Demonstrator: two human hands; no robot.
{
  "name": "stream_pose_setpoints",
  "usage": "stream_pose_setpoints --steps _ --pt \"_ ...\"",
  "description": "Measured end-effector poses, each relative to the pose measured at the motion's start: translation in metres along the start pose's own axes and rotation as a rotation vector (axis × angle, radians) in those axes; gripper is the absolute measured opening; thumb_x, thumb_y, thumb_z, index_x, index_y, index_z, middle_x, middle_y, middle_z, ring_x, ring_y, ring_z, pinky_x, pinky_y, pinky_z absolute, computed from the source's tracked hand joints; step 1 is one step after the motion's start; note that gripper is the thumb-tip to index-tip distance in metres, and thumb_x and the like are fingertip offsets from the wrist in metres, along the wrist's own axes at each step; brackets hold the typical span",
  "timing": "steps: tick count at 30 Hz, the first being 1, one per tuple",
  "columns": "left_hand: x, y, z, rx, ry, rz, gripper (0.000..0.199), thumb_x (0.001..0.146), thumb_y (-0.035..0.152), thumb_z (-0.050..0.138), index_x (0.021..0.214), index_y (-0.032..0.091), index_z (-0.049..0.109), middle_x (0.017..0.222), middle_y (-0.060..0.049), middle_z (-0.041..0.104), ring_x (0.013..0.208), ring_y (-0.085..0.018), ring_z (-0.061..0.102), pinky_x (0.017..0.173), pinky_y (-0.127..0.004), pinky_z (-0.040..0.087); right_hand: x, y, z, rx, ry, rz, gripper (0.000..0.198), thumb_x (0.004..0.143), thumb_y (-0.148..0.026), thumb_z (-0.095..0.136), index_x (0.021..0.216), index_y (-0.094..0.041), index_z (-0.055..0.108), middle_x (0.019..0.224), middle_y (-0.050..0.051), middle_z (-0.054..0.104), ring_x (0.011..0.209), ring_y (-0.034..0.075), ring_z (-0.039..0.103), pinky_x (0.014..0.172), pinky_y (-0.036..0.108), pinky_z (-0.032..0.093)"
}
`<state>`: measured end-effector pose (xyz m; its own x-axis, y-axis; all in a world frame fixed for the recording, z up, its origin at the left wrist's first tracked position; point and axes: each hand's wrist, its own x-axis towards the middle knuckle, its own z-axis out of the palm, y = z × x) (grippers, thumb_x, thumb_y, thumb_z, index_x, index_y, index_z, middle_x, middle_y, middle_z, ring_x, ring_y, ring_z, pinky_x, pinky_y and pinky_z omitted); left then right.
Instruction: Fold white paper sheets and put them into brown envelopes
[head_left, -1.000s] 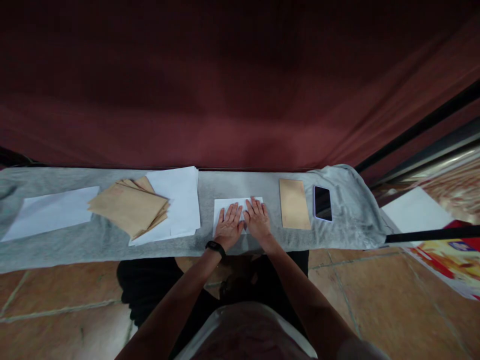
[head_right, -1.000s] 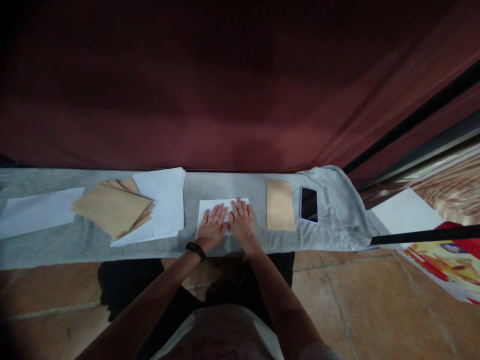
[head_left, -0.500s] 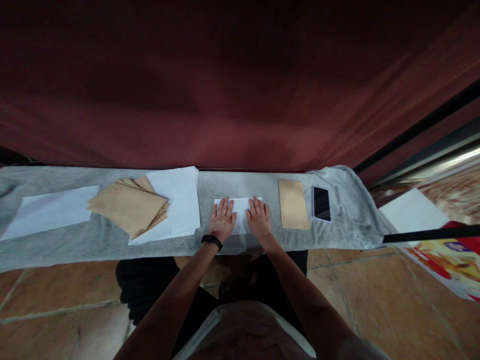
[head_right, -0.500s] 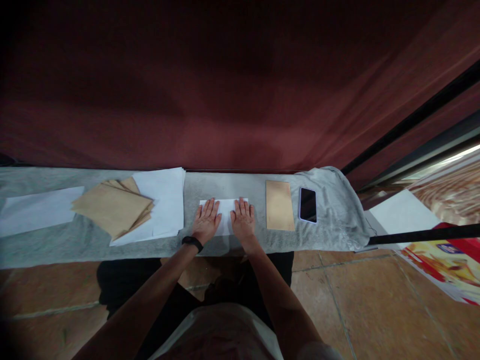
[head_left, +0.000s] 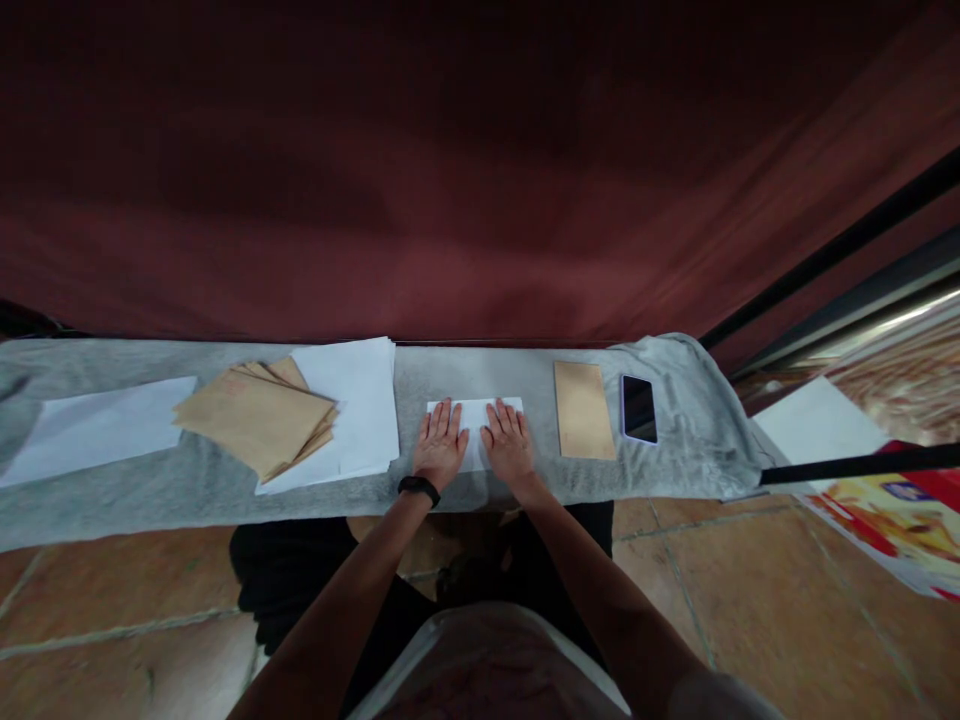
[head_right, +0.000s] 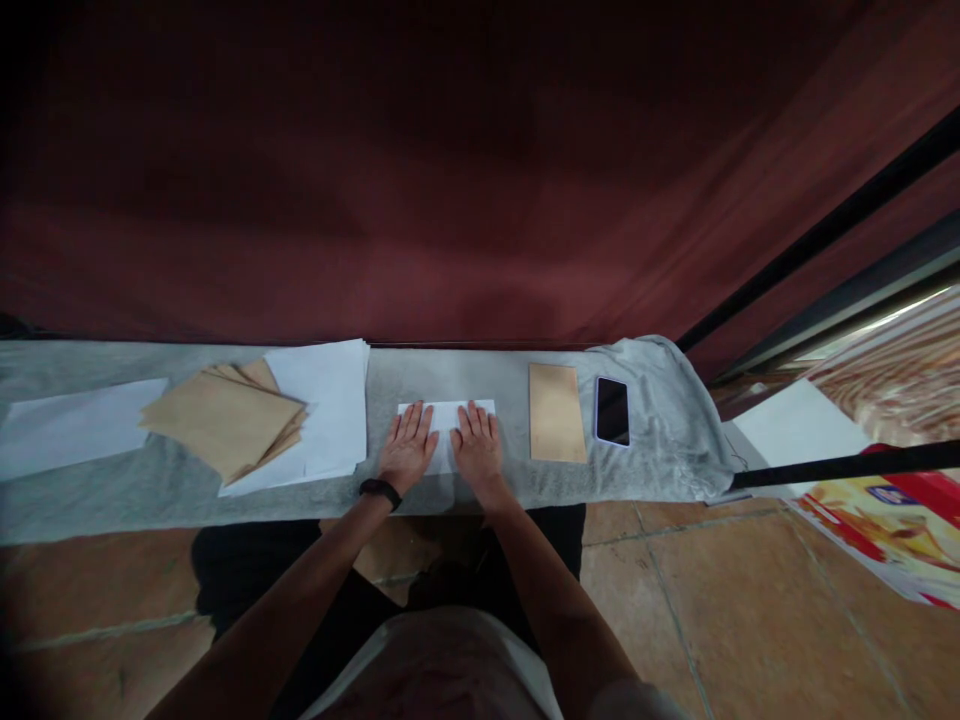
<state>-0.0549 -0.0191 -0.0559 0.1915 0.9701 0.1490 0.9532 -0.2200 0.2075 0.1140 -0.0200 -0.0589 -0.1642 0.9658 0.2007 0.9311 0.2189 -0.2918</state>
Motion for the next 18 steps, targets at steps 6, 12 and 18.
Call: stream_pose_setpoints --steps 6,12,18 --pt "-0.013 -0.006 0.001 0.011 0.042 -0.032 0.064 0.104 0.04 0.031 0.159 0.008 0.031 0.165 -0.017 0.032 0.155 -0.028 0.027 0.126 -0.049 0.025 -0.013 0.017 -0.004 -0.026 0.061 0.032 0.055 0.108 -0.036 0.037 0.157 -0.012 0.039 0.162 0.017 0.04 0.149 0.031 0.036 0.122 0.053 0.024" --pt "-0.03 -0.011 -0.001 0.009 0.044 -0.049 0.067 0.104 0.044 0.03 0.158 0.005 0.032 0.165 -0.019 0.032 0.155 -0.03 0.027 0.126 -0.049 0.026 -0.024 0.028 -0.01 -0.045 0.068 0.073 0.056 0.108 -0.034 0.034 0.158 -0.011 0.037 0.162 0.016 0.04 0.148 0.03 0.037 0.121 0.052 0.025" --pt "-0.044 -0.011 -0.004 -0.016 0.068 -0.068 0.064 0.103 0.04 0.031 0.158 0.006 0.033 0.163 -0.019 0.036 0.154 -0.03 0.029 0.125 -0.052 0.027 -0.034 0.037 -0.015 -0.055 0.083 0.088 0.056 0.107 -0.033 0.033 0.157 -0.011 0.038 0.16 0.017 0.044 0.146 0.031 0.041 0.12 0.052 0.027"
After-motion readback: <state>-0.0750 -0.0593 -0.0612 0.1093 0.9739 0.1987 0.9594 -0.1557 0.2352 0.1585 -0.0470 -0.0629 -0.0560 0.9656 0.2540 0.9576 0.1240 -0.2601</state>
